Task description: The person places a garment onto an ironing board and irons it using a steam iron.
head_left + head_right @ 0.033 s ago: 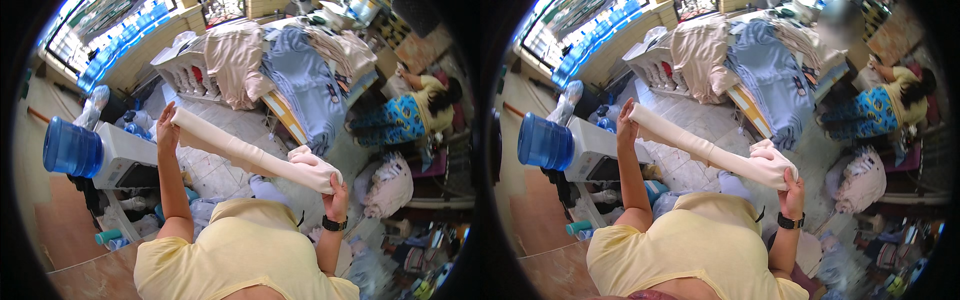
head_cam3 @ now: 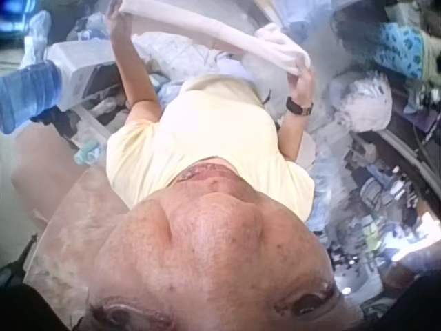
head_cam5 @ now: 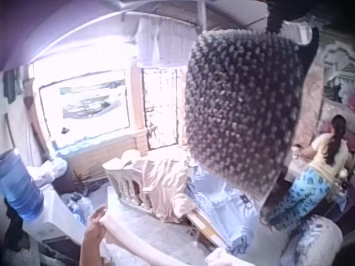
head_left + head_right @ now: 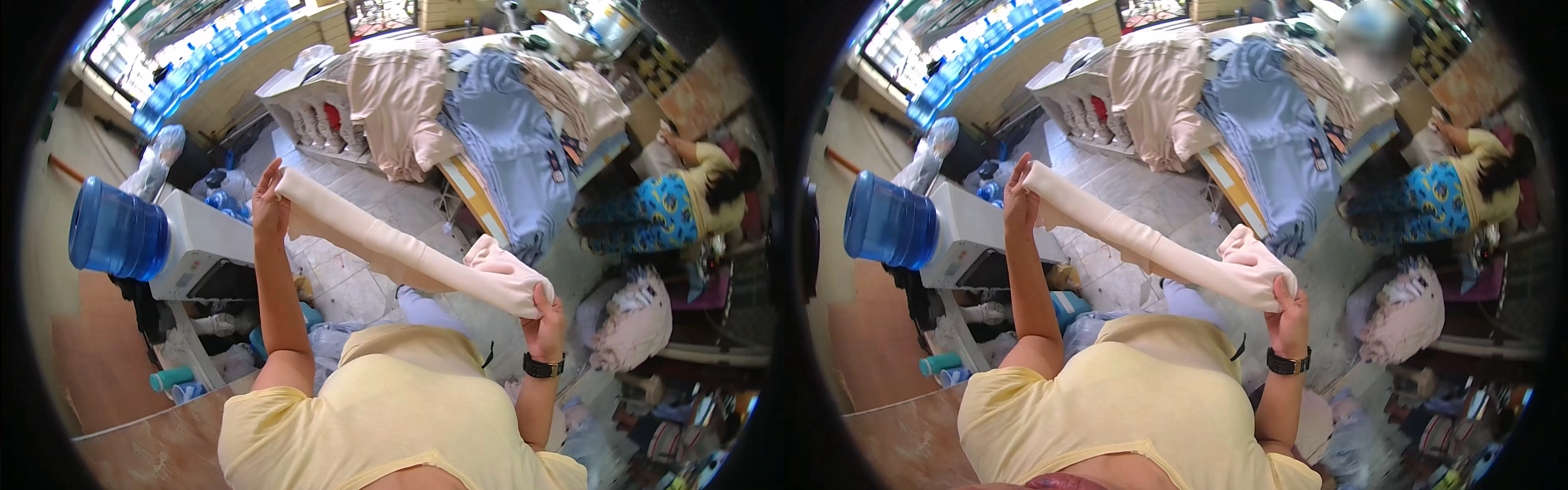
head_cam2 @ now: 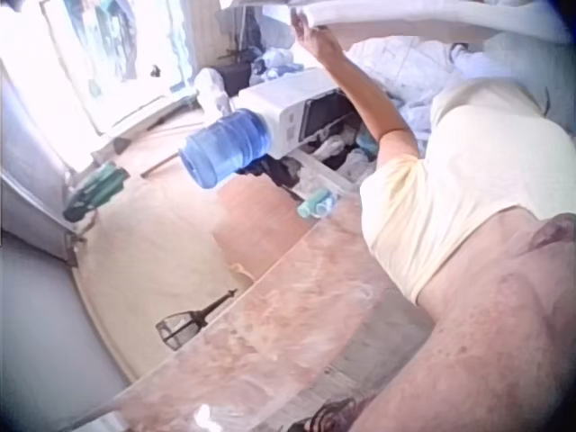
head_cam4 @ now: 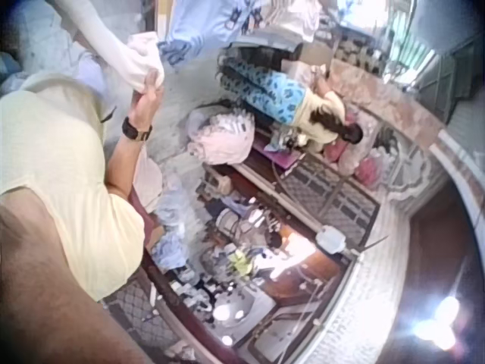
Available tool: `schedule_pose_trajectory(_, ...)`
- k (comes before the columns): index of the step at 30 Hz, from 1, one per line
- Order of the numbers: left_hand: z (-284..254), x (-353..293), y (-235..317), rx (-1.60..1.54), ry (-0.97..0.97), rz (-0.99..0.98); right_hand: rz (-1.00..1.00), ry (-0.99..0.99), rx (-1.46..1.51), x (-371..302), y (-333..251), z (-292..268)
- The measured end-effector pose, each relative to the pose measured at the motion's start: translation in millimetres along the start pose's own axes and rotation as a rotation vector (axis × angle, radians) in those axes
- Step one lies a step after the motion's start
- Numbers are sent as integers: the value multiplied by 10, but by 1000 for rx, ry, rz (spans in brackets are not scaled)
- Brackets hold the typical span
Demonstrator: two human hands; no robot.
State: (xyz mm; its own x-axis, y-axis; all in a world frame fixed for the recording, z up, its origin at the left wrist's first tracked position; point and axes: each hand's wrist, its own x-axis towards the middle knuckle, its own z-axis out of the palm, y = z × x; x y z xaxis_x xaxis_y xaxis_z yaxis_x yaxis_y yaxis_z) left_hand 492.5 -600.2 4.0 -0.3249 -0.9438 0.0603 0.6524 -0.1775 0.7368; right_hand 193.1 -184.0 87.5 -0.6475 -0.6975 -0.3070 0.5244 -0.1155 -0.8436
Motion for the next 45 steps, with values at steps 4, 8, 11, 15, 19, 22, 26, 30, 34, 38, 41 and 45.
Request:
schedule_pose_trajectory(4, -150, 475, 781, 67, 85, 86, 229, -238, -42, 684, 234, 564)
schedule_pose_trajectory(8, -549, 890, 1355, 276, 225, 157, 375, -604, -70, 1396, 230, 1218)
schedule_pose_trajectory(11, -595, 1253, 1694, 294, 306, 176, 499, -738, -37, 1804, 195, 1550)
schedule_pose_trajectory(15, -191, 1686, 1937, 411, 382, 247, 447, -877, -299, 2219, 197, 1924)
schedule_pose_trajectory(19, -87, 2494, 2068, 464, 298, 328, 464, -947, -298, 2386, -30, 2293)
schedule_pose_trajectory(22, -42, 3329, 2123, 419, 143, 277, 376, -899, -179, 2458, -146, 2535)
schedule_pose_trajectory(26, 340, 4624, 1910, 344, -137, 250, 185, -594, 17, 2521, -122, 2754)
schedule_pose_trajectory(30, 1210, 5846, 1440, 266, -305, 106, -133, -324, 255, 2830, 76, 3040)
schedule_pose_trajectory(34, 1960, 7171, 596, 261, -644, -95, -377, 19, 258, 3326, 104, 3105)
schedule_pose_trajectory(38, 2739, 8409, -113, 147, -910, -106, -641, 173, 150, 3488, -404, 3662)
schedule_pose_trajectory(41, 3043, 8597, -348, 7, -916, -156, -755, 278, 47, 3566, -451, 4031)
schedule_pose_trajectory(45, 2657, 9229, -699, 63, -996, -165, -629, 345, -73, 3810, 31, 4296)
